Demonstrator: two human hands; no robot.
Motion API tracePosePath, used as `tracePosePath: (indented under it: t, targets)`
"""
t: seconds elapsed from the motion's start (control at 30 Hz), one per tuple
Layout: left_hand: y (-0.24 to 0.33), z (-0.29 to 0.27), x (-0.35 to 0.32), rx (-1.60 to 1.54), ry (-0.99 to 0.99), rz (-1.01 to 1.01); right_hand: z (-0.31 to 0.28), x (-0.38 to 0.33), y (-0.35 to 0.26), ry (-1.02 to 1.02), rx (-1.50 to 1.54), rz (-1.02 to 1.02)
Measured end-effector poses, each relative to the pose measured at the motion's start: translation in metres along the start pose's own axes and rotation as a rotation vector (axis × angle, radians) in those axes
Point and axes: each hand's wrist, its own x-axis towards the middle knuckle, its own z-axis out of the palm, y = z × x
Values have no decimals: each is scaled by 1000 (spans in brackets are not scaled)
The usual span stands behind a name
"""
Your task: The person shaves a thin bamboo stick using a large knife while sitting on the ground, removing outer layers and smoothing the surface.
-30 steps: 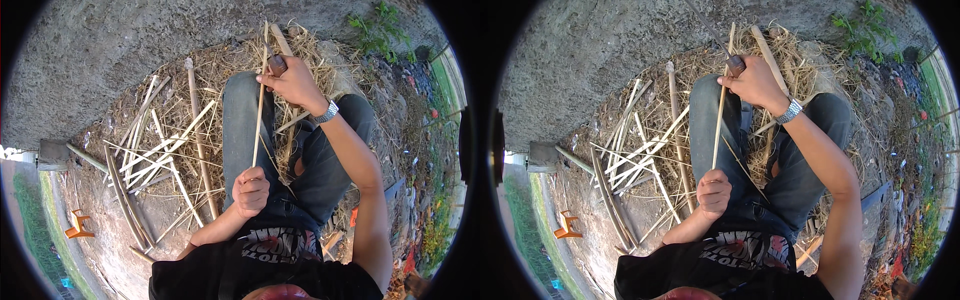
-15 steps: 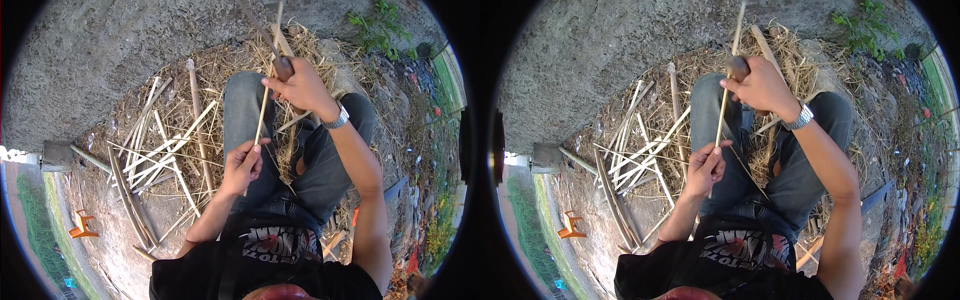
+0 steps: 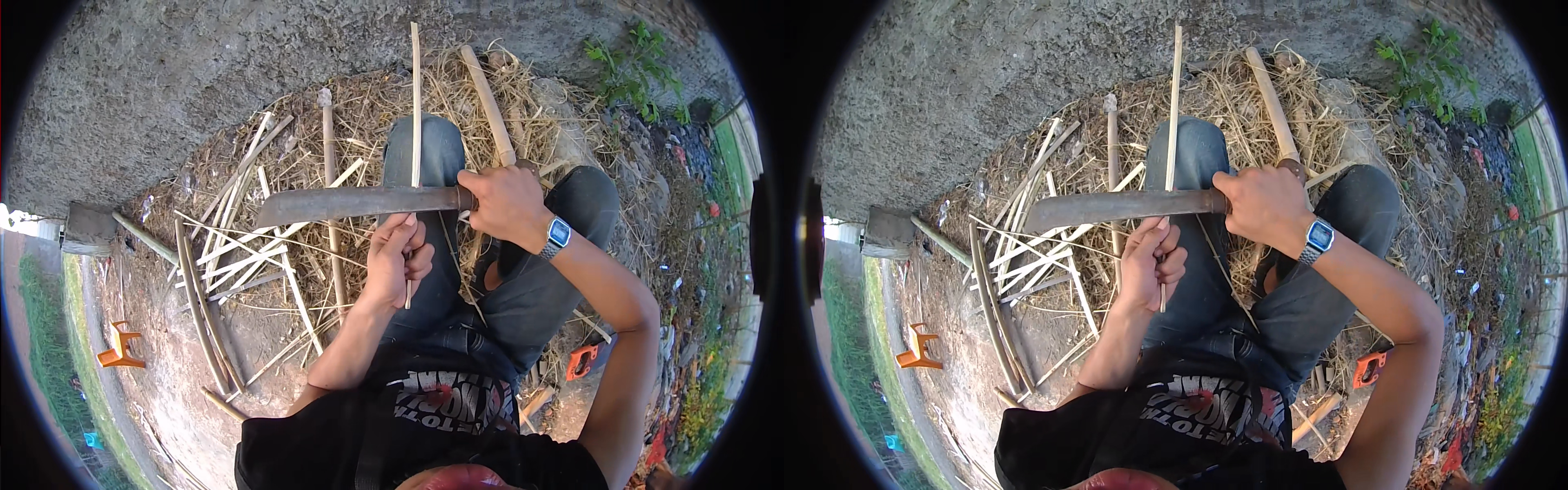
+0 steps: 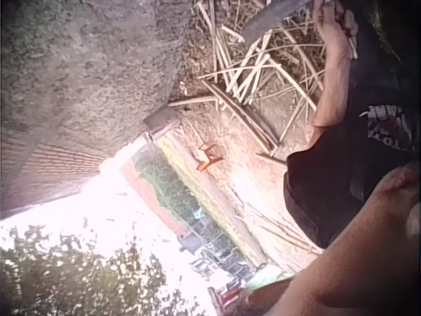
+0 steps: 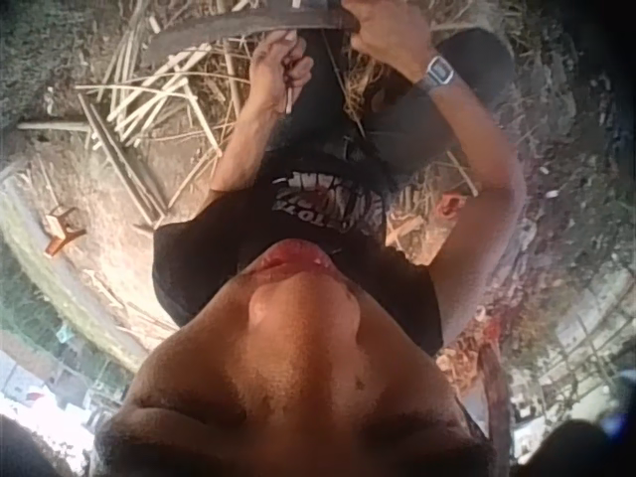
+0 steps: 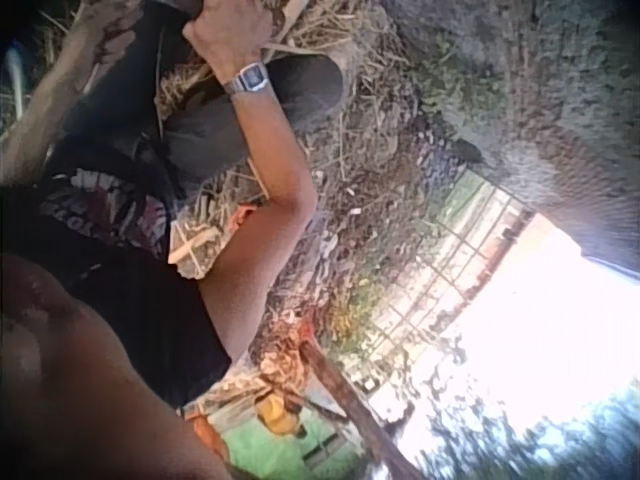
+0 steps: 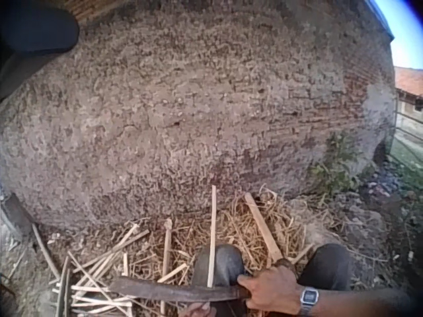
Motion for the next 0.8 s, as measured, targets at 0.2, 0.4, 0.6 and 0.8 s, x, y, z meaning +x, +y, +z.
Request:
tracePosePath:
  t: [0.2, 0.4, 0.6, 0.8]
  targets:
    - [0, -1, 11, 89, 46, 134, -5, 10, -6, 28, -17, 12]
    - [-16, 1, -14, -42, 65, 24, -14, 24, 7, 20, 4, 67]
    - [-8, -1, -11, -166, -11, -58, -14, 3, -15, -68, 23, -2]
    - [1, 5, 1, -161, 23, -102, -9, 13, 3, -34, 32, 68]
